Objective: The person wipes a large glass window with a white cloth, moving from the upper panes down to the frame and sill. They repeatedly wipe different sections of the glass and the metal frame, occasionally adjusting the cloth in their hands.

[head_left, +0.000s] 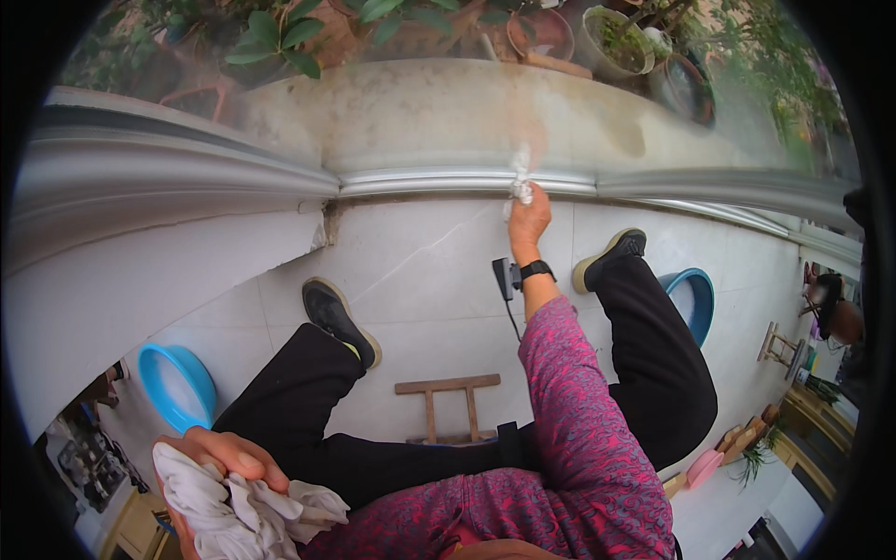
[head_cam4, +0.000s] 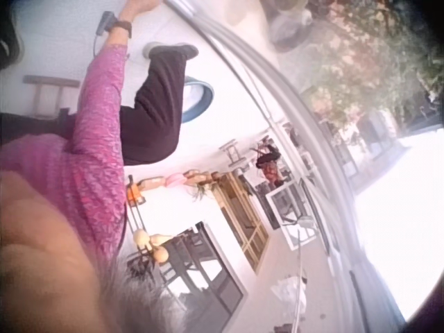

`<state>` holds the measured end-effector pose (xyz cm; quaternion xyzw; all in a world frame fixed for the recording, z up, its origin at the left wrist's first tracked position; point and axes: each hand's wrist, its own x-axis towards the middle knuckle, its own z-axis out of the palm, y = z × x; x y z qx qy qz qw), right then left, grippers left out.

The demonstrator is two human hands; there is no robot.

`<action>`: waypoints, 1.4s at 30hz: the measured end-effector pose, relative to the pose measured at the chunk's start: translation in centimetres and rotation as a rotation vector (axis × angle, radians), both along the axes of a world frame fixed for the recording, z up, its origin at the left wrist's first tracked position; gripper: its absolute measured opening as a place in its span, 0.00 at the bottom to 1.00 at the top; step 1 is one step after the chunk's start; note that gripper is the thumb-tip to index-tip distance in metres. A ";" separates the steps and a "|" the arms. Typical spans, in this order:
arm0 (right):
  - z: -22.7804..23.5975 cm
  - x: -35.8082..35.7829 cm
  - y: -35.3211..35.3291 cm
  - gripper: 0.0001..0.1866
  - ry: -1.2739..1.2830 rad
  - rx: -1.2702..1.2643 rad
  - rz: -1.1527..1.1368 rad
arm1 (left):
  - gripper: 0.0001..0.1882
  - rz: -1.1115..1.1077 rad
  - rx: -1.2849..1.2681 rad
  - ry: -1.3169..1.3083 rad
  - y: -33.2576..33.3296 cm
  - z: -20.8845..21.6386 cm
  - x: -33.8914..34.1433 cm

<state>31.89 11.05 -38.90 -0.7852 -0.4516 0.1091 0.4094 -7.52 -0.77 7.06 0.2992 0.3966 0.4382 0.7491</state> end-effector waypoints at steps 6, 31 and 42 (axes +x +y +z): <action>-2.4 0.2 1.5 0.16 -0.189 -0.082 0.008 | 0.17 0.271 0.056 0.265 -0.7 0.3 1.8; -2.1 0.6 2.2 0.09 -0.092 -0.068 -0.133 | 0.30 0.083 0.165 0.058 0.4 -1.1 -0.1; -0.8 -16.9 2.3 0.10 0.153 -0.060 0.356 | 0.45 0.033 0.015 -0.043 -0.4 -0.4 -0.5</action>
